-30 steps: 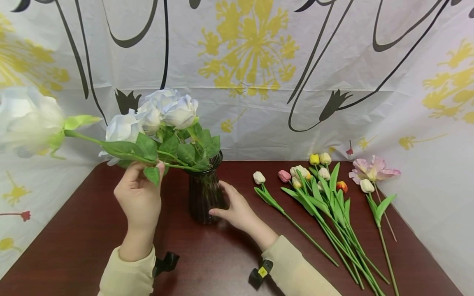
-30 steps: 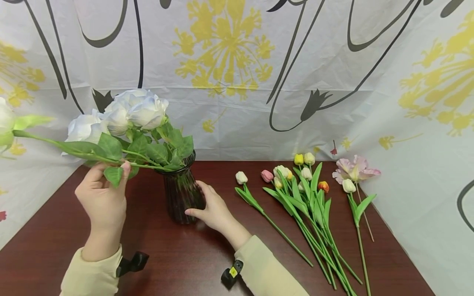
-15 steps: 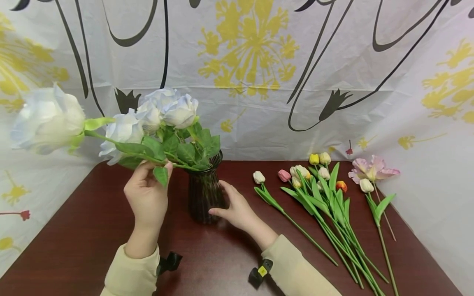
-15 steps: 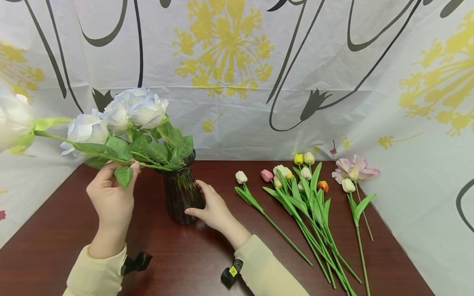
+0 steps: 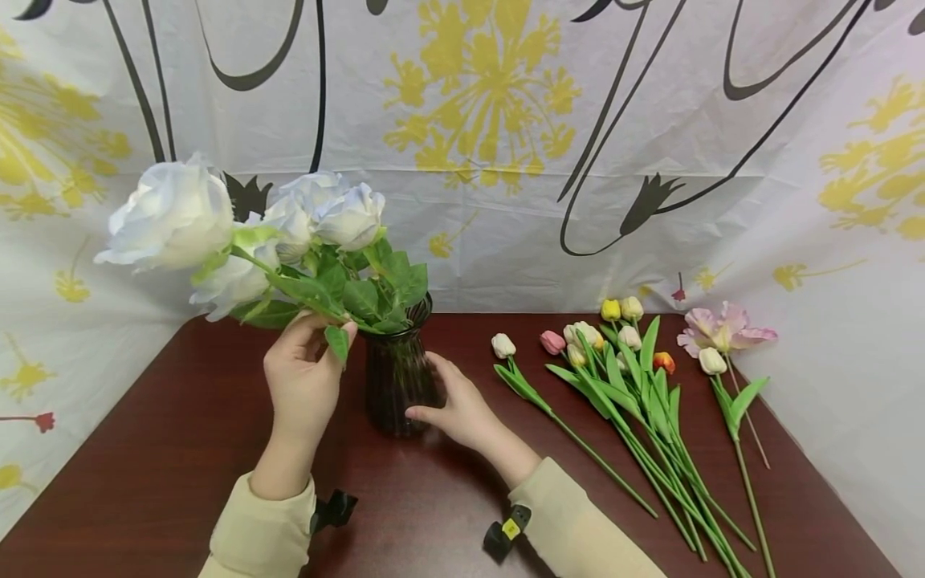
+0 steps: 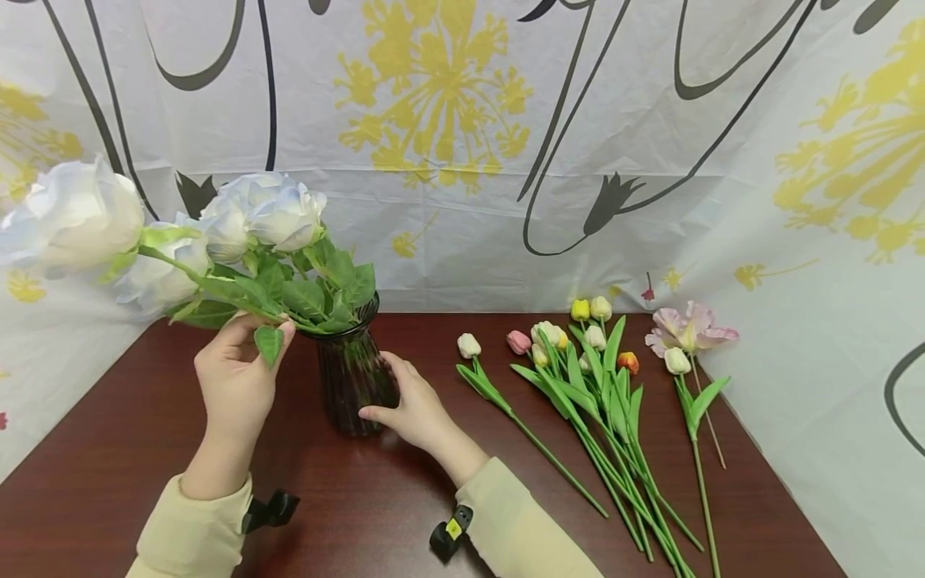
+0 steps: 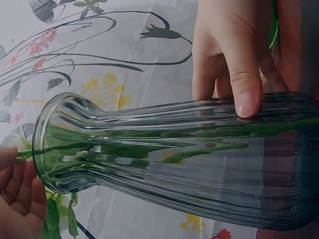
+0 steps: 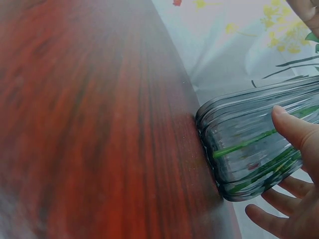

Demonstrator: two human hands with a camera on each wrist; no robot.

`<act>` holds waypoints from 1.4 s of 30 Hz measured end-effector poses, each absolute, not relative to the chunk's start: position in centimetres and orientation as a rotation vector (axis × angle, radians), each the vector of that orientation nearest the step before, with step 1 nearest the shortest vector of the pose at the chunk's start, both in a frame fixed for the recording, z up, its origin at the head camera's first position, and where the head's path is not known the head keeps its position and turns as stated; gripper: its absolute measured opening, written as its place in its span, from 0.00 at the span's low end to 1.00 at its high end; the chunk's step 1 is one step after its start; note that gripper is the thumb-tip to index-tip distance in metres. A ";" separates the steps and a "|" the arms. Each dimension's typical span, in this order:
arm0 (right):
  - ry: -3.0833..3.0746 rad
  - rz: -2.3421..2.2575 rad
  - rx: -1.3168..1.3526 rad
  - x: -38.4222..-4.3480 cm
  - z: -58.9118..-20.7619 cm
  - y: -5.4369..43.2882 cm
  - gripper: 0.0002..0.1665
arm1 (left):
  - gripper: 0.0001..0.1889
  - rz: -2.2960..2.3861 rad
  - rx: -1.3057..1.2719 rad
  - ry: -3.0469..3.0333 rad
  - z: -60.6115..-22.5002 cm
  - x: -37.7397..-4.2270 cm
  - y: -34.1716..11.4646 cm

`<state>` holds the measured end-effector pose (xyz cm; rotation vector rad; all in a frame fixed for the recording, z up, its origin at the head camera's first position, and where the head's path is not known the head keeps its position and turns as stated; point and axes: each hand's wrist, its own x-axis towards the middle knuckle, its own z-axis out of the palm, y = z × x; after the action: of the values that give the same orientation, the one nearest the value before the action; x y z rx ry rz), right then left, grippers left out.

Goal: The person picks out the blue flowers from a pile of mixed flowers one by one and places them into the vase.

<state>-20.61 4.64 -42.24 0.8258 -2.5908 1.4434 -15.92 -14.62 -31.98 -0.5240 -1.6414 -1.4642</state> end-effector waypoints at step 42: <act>-2.623 1.431 0.812 -20.5 -42.1 4.6 0.52 | 0.05 -0.955 -0.432 -2.052 -31.5 -15.2 -14.1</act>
<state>-20.46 4.63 -42.08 0.8120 -2.6233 1.4309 -15.23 -14.06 -31.55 -0.4319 -2.0521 -0.9552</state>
